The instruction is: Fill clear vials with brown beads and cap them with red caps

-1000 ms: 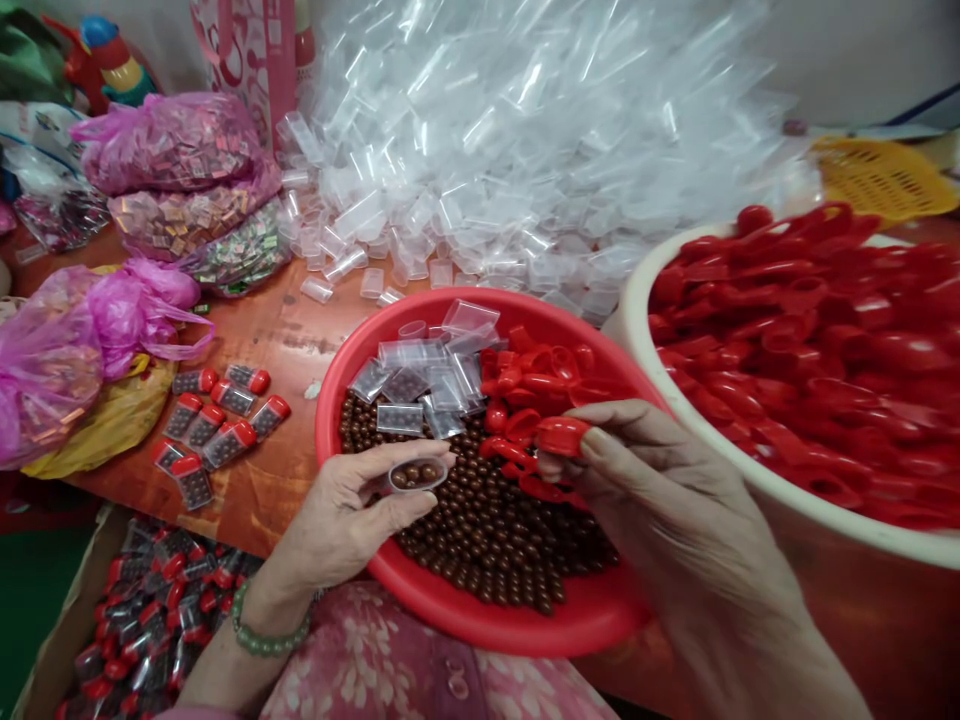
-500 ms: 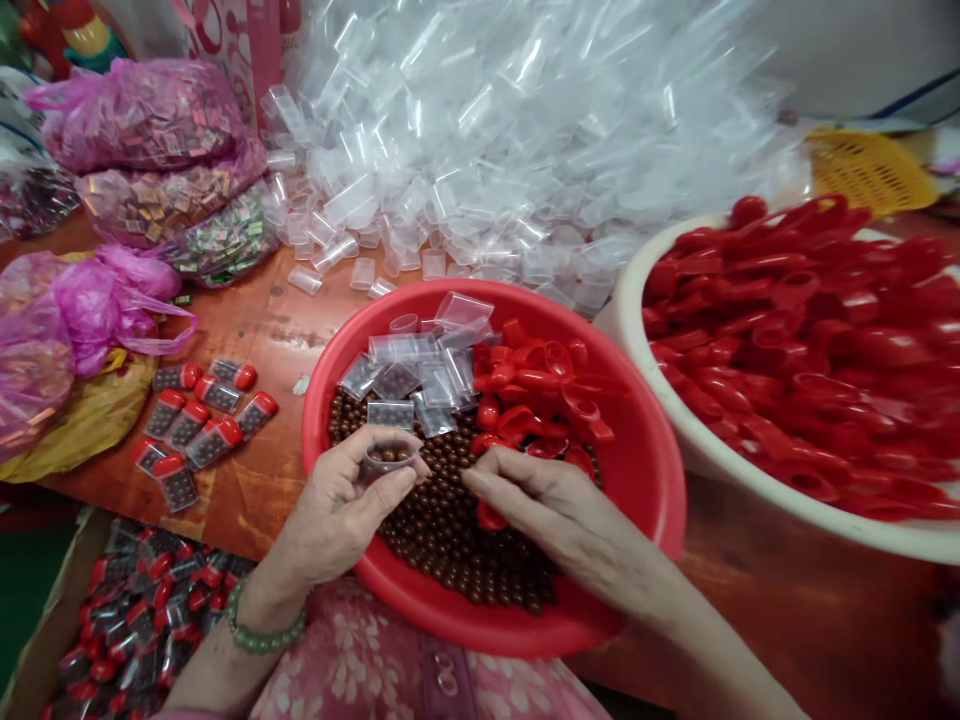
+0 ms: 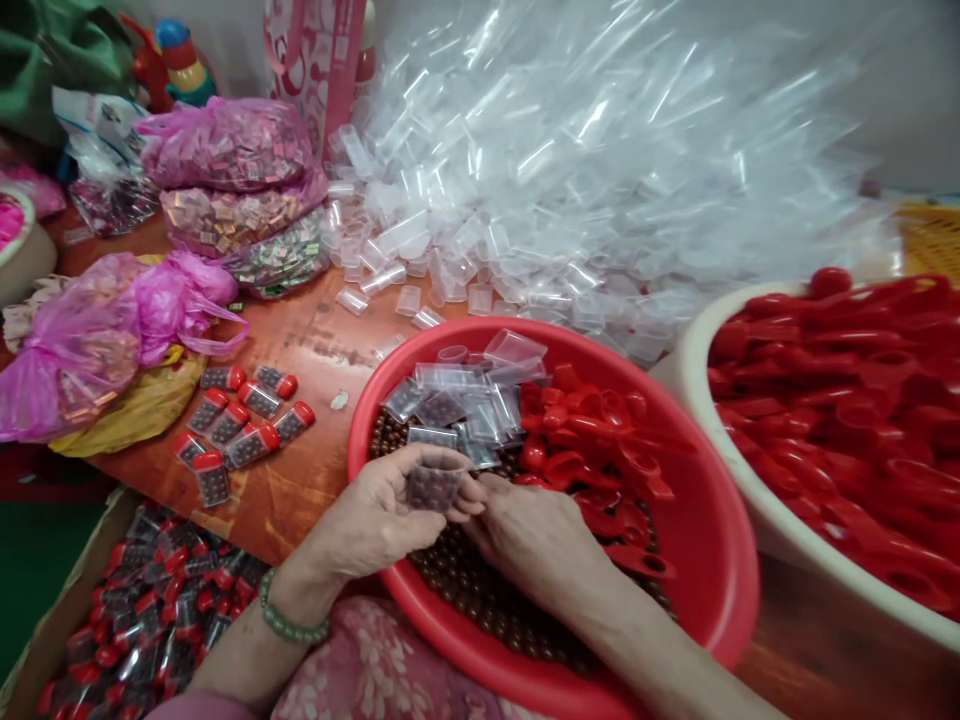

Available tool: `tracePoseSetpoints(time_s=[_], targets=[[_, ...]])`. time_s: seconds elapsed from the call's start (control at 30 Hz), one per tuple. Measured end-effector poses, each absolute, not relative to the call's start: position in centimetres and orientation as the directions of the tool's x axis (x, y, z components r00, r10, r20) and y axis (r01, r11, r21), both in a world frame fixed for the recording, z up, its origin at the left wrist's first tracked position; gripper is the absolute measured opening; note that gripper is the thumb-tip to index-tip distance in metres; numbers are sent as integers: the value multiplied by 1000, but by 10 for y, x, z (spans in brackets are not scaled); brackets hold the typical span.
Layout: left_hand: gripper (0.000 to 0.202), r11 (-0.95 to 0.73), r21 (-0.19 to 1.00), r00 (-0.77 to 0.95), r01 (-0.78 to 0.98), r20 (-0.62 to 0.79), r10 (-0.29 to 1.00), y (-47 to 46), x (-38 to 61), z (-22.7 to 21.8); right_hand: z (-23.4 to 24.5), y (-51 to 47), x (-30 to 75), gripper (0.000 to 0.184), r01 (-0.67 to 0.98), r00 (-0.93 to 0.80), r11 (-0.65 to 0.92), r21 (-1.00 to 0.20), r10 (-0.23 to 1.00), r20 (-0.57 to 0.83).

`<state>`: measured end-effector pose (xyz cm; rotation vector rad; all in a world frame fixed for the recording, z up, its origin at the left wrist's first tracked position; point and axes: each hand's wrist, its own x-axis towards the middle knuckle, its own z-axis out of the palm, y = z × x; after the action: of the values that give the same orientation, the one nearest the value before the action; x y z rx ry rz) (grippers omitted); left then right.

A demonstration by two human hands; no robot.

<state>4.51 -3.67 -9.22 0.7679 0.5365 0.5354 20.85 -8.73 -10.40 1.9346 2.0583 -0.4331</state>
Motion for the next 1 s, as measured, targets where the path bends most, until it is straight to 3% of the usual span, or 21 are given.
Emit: tracePoseSetpoints(time_s=[0.33,0.6,0.7,0.8,0.9,1.0], targets=[[58,783,526,858,-333,-174,483,-30,34,-98,-108,-89,213,22,989,-143,149,-19,902,-407],[61,809,479,889,-340,-119,443,-29,31,-100,-109,-97,222,26,982,-182,157,-103,930,-319],[62,820,464,891,-335,-126,436,-28,31,-101,-96,-98,233,28,918,-188,140,-372,977,-96],[59,827,457,892,-327,-139,430,-28,30,-100,-76,-94,239,21,725,-66,153,-672,986,153],[58,829,453,891,-328,-142,430,-27,30,-99,-59,-88,236,15,629,30,159,-761,973,228],[56,832,455,895,-317,-148,422,-28,31,-98,-49,-80,227,14,586,2,178,-790,975,221]])
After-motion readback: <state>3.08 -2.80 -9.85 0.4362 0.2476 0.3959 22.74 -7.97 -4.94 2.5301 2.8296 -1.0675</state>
